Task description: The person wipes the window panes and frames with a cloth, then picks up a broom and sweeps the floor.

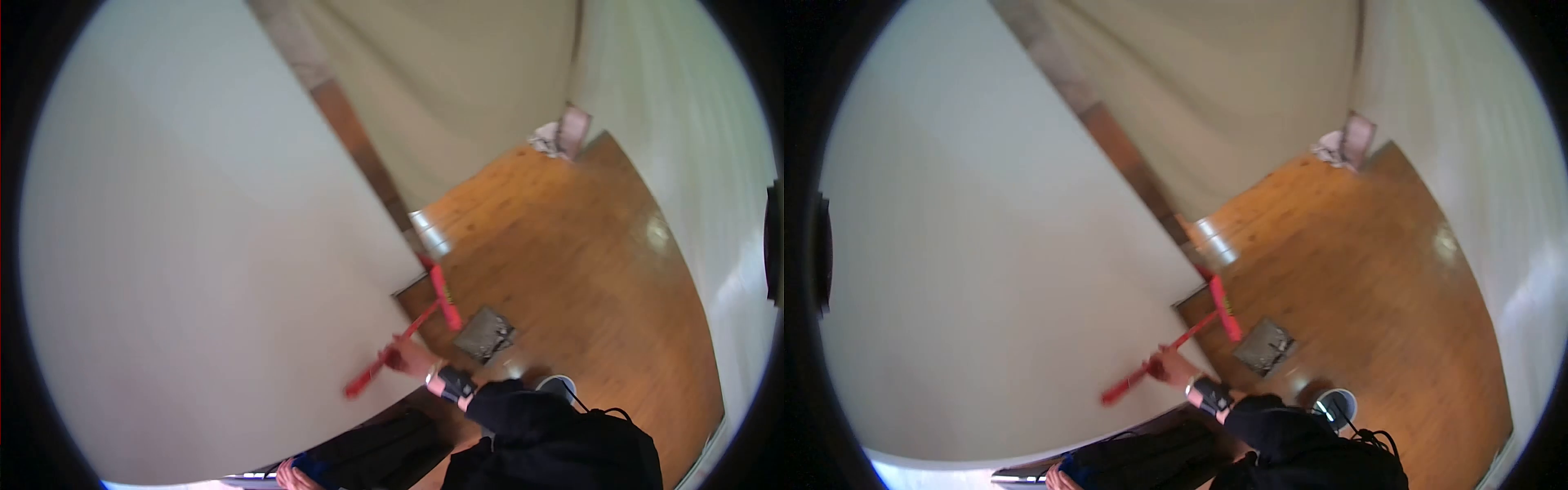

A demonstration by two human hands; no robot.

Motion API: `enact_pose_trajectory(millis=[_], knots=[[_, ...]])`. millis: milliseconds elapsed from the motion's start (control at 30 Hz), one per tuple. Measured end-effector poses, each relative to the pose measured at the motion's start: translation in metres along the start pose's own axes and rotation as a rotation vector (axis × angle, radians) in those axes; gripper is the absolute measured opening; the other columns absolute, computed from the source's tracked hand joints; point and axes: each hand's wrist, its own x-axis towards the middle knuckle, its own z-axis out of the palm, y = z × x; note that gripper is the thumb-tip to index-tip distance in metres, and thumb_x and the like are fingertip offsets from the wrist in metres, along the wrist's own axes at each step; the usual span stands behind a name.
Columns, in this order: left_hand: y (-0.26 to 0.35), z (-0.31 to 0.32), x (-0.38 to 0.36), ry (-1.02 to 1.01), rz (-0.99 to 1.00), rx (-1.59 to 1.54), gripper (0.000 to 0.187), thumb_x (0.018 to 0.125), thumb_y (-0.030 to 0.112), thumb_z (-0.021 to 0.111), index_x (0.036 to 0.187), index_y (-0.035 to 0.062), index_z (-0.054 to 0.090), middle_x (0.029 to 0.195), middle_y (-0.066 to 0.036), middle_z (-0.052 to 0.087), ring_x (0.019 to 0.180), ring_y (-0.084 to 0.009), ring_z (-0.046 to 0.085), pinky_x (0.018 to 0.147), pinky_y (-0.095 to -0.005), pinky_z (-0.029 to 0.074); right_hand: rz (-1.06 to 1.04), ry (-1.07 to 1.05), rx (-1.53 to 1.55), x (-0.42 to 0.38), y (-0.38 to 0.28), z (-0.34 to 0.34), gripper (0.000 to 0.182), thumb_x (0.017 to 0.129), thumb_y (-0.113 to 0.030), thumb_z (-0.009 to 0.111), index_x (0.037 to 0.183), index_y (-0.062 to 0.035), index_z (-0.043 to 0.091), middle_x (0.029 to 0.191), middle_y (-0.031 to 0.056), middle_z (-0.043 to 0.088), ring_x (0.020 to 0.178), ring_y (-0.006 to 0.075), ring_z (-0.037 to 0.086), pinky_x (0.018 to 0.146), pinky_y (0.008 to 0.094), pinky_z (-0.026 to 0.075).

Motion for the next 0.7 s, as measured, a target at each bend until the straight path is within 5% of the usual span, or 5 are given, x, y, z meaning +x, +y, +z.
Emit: enact_pose_trajectory(millis=[133, 200, 267, 400, 700], knots=[[-0.046, 0.029, 0.006, 0.032, 0.071, 0.166, 0.042, 0.092, 0.033, 0.034, 0.095, 0.0008, 0.061, 0.101, -0.020, 0.058, 0.100, -0.0379, 0.047, 0.091, -0.0482, 0.031, -0.085, -0.017, -0.113, -0.078, 0.052, -0.083, 0.042, 0.081, 0.000, 0.050, 0.116, -0.0169, 0.034, 0.085, 0.0048, 0.048, 0.068, 0.0169, 0.054, 0.060, 0.0359, 0.051], [-0.040, 0.031, 0.010, 0.079, 0.053, 0.152, 0.042, 0.092, 0.033, 0.035, 0.092, 0.0004, 0.062, 0.099, -0.020, 0.057, 0.099, -0.0386, 0.048, 0.090, -0.0478, 0.033, -0.210, 0.345, -0.401, -0.123, 0.075, -0.108, 0.036, 0.083, -0.004, 0.052, 0.113, -0.0151, 0.035, 0.084, 0.0049, 0.047, 0.065, 0.0145, 0.050, 0.055, 0.0323, 0.048], [-0.040, 0.043, 0.010, 0.084, 0.064, 0.190, 0.040, 0.092, 0.033, 0.035, 0.094, 0.0021, 0.060, 0.096, -0.018, 0.058, 0.098, -0.0374, 0.050, 0.090, -0.0480, 0.034, -0.260, 0.415, -0.383, -0.144, 0.088, -0.156, 0.023, 0.085, -0.010, 0.055, 0.105, -0.0100, 0.043, 0.079, 0.0040, 0.050, 0.063, 0.0125, 0.051, 0.052, 0.0295, 0.047], [-0.043, 0.074, 0.046, 0.137, -0.015, 0.010, 0.040, 0.093, 0.034, 0.039, 0.112, 0.0031, 0.057, 0.116, -0.014, 0.057, 0.110, -0.0301, 0.048, 0.097, -0.0408, 0.030, -0.096, 0.045, -0.631, -0.171, 0.098, -0.214, 0.016, 0.089, -0.020, 0.053, 0.096, -0.0071, 0.047, 0.076, 0.0006, 0.055, 0.054, 0.0063, 0.049, 0.046, 0.0222, 0.043], [-0.038, 0.170, 0.150, 0.010, -0.012, -0.178, 0.060, 0.085, 0.046, 0.052, 0.134, 0.0156, 0.035, 0.118, -0.013, 0.057, 0.106, -0.0291, 0.054, 0.090, -0.0393, 0.037, -0.104, 0.107, -0.568, -0.222, 0.134, -0.251, 0.019, 0.089, -0.020, 0.051, 0.099, -0.0037, 0.049, 0.068, -0.0010, 0.054, 0.051, 0.0059, 0.051, 0.046, 0.0189, 0.043]])
